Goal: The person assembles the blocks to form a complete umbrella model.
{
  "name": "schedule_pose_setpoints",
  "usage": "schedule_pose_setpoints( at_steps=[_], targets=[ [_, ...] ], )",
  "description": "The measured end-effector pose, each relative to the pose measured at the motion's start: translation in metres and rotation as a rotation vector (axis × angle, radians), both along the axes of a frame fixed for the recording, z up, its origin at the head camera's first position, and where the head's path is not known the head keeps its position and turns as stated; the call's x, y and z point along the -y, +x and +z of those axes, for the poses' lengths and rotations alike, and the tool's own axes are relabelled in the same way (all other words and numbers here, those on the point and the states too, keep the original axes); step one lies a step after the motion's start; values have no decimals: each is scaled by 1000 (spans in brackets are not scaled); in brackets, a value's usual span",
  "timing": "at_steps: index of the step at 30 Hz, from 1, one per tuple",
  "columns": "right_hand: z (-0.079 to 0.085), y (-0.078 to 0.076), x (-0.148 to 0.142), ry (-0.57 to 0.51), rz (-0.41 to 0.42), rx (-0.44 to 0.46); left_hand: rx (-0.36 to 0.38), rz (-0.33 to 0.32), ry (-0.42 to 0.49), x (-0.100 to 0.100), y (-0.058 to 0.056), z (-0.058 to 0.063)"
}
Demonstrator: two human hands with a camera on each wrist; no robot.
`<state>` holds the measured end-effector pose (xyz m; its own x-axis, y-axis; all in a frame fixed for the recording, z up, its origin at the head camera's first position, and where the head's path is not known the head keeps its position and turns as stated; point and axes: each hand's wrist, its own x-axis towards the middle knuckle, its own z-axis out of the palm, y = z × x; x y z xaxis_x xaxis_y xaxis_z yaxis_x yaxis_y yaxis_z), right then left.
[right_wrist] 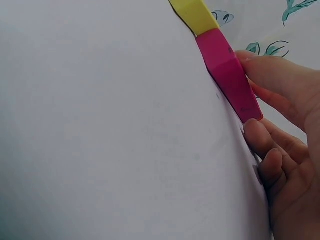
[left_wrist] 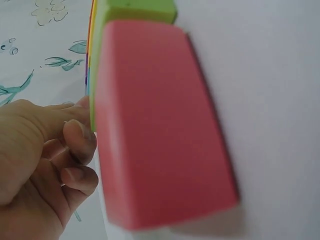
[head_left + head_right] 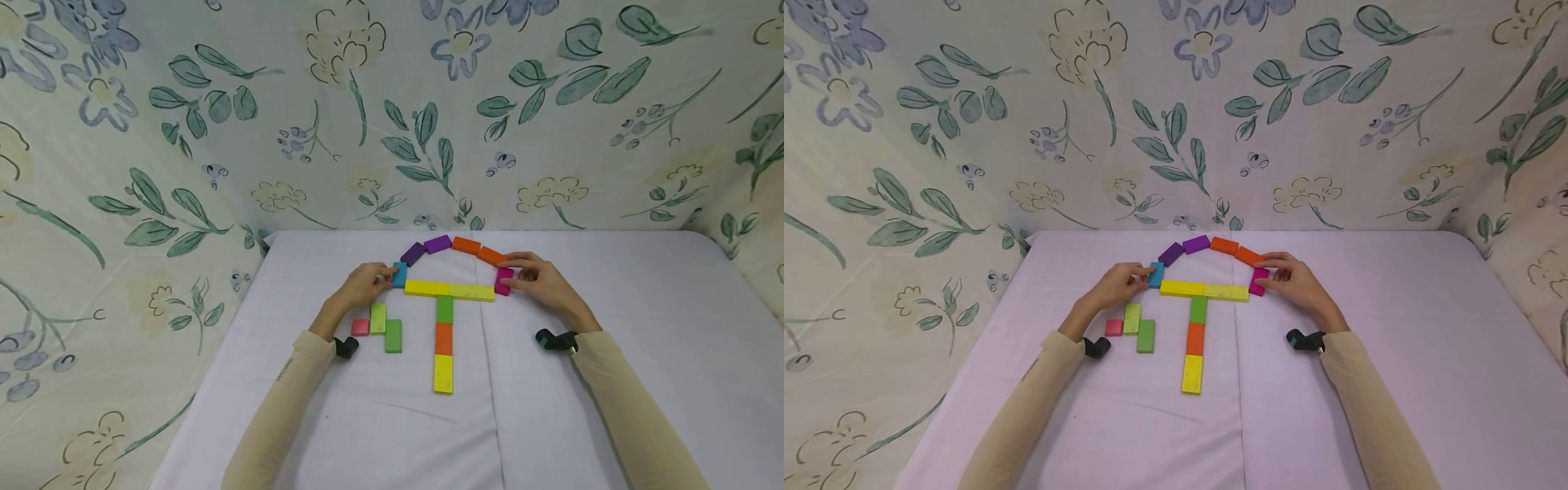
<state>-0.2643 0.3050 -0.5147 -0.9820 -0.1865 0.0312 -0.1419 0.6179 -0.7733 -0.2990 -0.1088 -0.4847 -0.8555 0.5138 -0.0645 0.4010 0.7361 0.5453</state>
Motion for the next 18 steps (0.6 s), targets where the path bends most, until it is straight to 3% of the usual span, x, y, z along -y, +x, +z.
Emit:
schedule_pose_setpoints(
  at_steps=[18],
  targets=[
    [-2, -1, 0, 2, 2, -17, -13, -6, 7, -1, -1, 0]
  ],
)
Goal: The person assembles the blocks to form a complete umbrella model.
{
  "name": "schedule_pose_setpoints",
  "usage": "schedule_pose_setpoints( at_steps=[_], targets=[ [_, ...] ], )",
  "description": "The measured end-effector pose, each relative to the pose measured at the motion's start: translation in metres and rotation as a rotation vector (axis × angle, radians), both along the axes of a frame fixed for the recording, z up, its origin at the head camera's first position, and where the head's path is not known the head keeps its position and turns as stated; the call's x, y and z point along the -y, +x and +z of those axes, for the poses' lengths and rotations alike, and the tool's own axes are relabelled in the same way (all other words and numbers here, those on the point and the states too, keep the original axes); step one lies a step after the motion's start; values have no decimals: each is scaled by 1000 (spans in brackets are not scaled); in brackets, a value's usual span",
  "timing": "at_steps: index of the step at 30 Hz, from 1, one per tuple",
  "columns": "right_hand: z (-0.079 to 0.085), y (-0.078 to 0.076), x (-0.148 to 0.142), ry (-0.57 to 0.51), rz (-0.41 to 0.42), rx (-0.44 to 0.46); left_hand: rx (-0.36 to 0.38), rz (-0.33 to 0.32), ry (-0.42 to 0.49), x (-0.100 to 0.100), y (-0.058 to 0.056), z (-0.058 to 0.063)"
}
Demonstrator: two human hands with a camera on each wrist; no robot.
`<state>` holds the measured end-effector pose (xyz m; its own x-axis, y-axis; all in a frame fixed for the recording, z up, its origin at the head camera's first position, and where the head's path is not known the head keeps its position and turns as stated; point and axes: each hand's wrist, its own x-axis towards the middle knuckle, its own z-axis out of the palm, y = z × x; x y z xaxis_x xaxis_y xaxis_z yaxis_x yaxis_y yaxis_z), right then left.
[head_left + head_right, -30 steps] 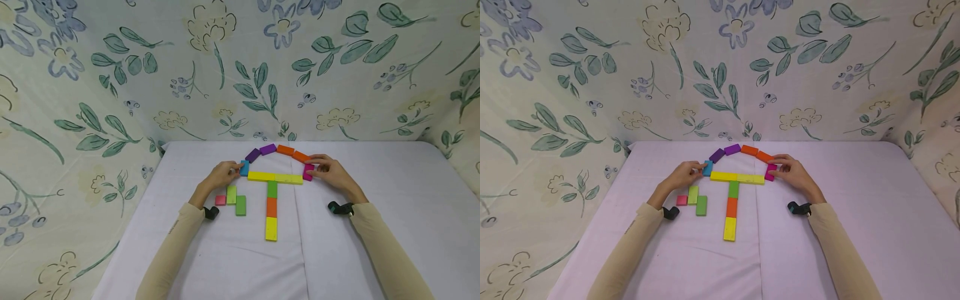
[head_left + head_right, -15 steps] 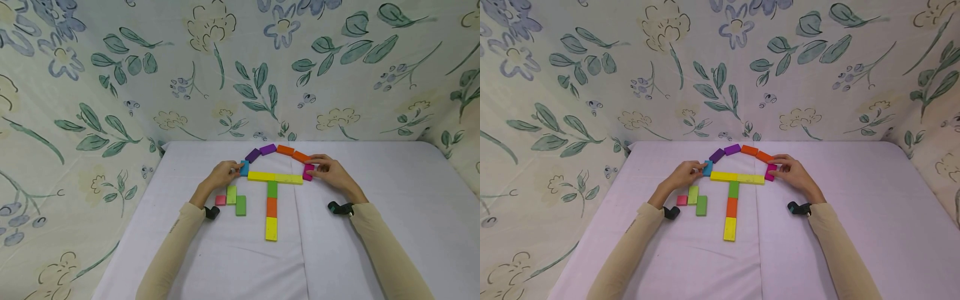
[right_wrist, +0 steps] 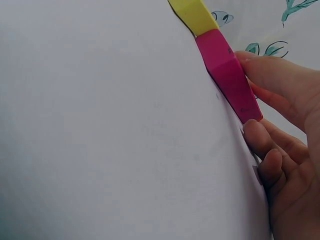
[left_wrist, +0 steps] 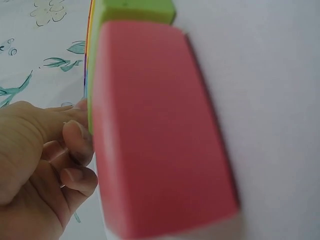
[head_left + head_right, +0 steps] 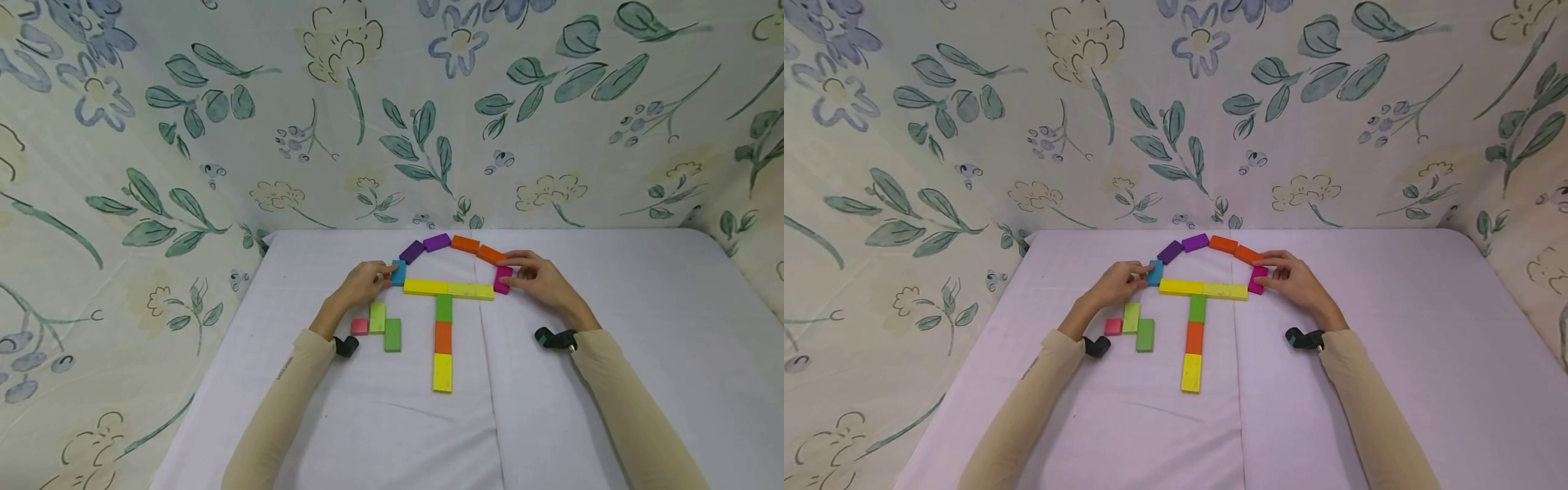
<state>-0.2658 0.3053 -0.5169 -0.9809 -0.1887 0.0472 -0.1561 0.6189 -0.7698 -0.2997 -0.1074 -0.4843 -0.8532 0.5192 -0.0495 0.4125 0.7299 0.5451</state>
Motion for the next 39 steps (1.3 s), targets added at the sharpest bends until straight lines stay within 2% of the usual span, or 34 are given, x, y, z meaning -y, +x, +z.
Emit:
schedule_pose_setpoints(
  at_steps=[9, 21, 29, 39],
  targets=[
    [2, 2, 0, -2, 1, -2, -15, 1, 21, 1, 1, -3],
    [5, 4, 0, 1, -20, 20, 14, 2, 70, 3, 4, -3],
    [7, 7, 1, 9, -28, 6, -2, 11, 66, 3, 5, -3],
    [7, 7, 2, 12, -27, 2, 17, 24, 77, 3, 5, -3]
  ],
)
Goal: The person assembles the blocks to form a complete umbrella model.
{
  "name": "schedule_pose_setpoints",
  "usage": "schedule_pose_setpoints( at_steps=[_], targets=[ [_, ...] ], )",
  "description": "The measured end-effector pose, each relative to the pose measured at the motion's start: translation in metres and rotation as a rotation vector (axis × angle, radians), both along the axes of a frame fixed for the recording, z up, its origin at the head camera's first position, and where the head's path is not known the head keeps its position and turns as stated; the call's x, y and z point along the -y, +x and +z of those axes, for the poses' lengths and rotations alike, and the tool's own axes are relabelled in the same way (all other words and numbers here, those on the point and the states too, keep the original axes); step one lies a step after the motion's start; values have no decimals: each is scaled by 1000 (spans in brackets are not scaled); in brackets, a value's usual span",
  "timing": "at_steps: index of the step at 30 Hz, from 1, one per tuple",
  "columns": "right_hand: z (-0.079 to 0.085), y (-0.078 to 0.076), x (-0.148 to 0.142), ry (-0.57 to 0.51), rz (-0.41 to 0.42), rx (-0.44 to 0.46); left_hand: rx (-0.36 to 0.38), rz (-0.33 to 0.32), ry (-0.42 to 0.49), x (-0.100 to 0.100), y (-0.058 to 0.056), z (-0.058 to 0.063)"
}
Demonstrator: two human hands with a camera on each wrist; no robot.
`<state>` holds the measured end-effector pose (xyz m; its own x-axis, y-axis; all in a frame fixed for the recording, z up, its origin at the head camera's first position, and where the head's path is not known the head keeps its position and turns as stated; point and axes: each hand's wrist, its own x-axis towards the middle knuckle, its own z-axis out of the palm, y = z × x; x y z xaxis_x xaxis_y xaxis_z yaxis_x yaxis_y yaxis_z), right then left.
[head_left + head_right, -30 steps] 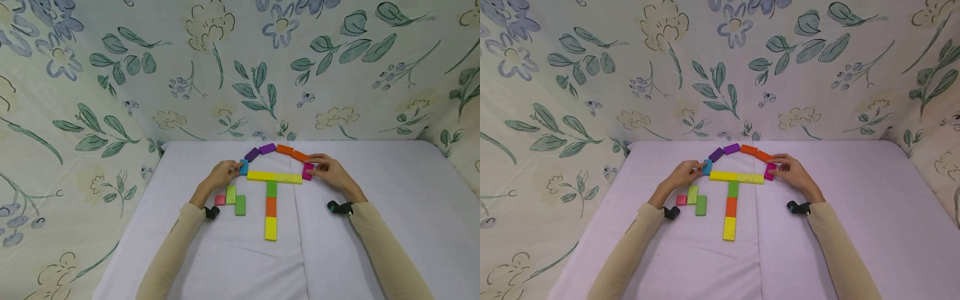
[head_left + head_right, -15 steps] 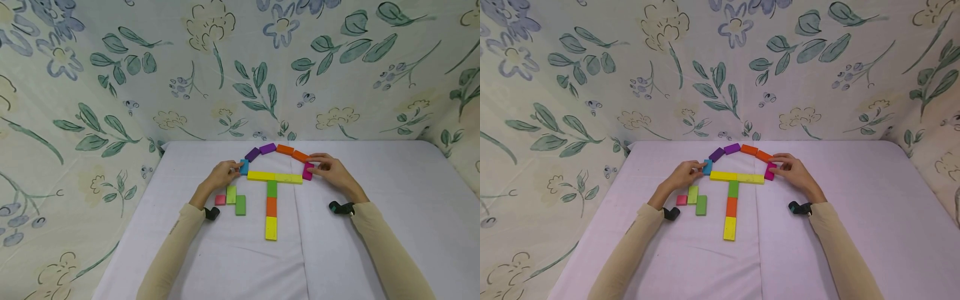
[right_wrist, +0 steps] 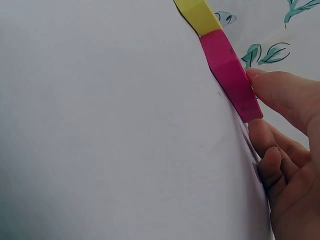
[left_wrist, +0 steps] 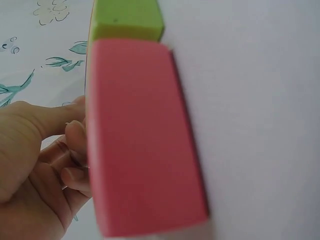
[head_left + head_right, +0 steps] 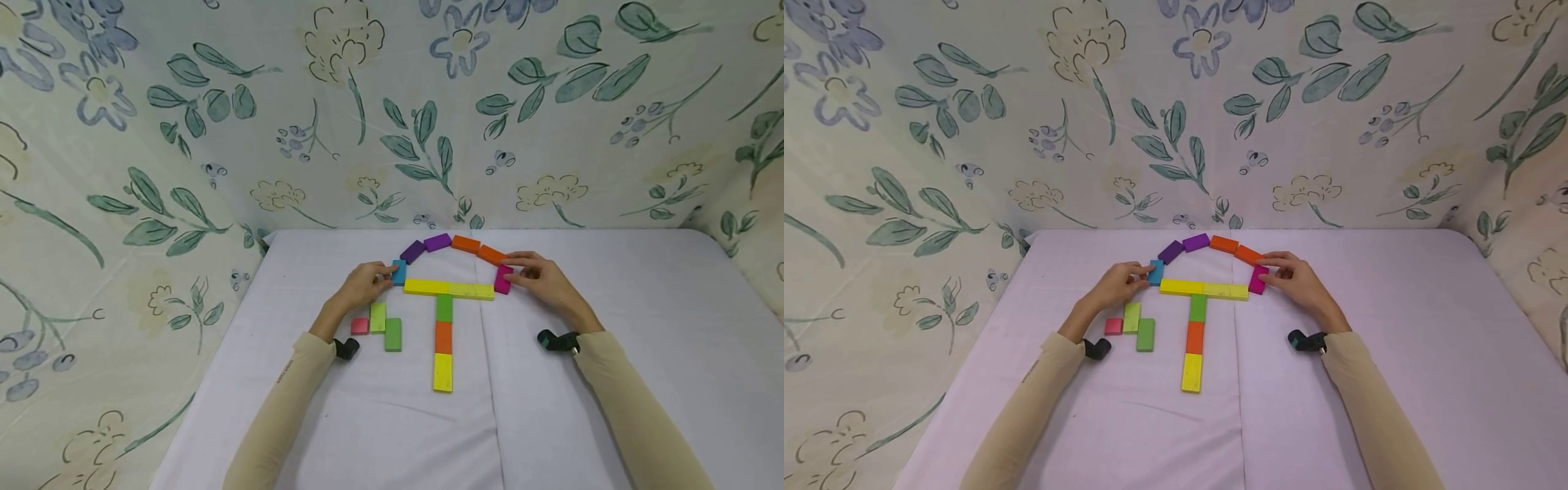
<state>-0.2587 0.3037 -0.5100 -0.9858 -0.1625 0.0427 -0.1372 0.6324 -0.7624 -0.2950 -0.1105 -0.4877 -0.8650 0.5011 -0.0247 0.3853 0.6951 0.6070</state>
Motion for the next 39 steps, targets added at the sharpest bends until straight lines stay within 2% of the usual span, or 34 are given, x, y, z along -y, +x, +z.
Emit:
schedule_pose_setpoints(
  at_steps=[7, 13, 21, 27, 32, 39],
  targets=[
    [-2, -1, -2, 15, 3, -12, 9, -1, 6, 4, 2, 0],
    [-3, -1, -2, 17, -1, -7, -11, -15, 36, 14, 9, 2],
    [-4, -1, -2, 15, -5, -4, 41, -48, 92, 41, 31, 9],
    [-3, 0, -2, 7, 3, -7, 72, -77, 84, 58, 50, 9],
    [-4, 0, -2, 0, -3, -19, 59, -80, 76, 61, 61, 7],
    [-5, -1, -1, -3, -10, -17, 21, -78, 46, 59, 68, 4]
  ],
)
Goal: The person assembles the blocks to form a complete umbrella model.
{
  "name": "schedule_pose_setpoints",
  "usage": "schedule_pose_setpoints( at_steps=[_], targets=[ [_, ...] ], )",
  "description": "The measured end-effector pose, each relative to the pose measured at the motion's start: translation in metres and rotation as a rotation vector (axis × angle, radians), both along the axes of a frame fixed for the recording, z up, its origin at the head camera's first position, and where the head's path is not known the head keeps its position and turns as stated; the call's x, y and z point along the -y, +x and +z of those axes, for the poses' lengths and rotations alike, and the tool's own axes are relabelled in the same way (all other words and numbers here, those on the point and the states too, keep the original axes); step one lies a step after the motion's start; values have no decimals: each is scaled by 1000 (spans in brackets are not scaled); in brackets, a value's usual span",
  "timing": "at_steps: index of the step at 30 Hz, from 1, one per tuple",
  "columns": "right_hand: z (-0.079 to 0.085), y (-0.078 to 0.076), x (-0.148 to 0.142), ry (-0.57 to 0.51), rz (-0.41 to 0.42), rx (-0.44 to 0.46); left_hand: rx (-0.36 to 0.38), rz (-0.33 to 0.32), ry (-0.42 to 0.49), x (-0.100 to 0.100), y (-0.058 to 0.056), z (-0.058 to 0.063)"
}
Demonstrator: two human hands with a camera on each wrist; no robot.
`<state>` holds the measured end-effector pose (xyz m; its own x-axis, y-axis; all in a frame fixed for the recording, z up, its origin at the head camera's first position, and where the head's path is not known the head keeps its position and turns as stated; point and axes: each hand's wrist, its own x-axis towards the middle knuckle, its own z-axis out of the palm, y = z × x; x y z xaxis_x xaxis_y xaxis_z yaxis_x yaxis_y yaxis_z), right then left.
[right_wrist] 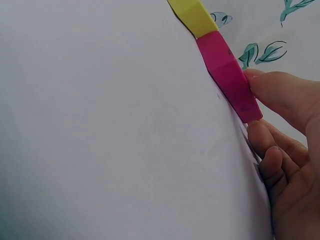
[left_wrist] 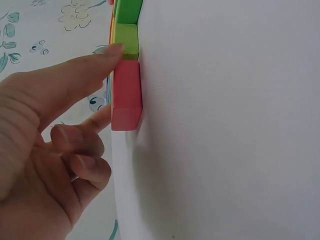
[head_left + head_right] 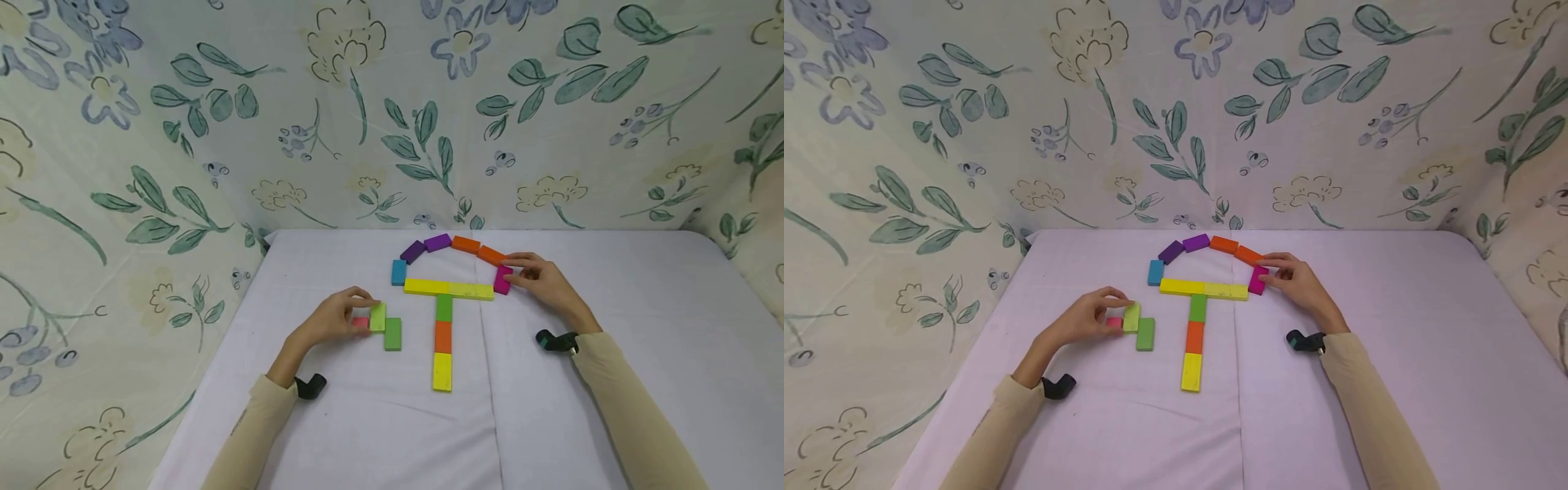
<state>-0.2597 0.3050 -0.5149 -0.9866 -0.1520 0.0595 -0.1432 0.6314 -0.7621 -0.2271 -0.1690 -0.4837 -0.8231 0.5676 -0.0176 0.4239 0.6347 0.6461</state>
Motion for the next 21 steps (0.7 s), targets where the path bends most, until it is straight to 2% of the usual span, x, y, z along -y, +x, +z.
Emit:
schedule_pose_setpoints(
  at_steps=[8, 15, 18, 21],
  targets=[
    [3, 0, 1, -7, 10, 3, -35, 30, -25, -2, 5, -2],
    [1, 0, 0, 4, 5, 15, -126, 88, 6, -1, 12, -4],
    [1, 0, 0, 9, 1, 15, -180, 98, 51, -3, 20, 0],
    [0, 0, 0, 8, 3, 12, -220, 85, 85, -8, 35, 4]
  ],
)
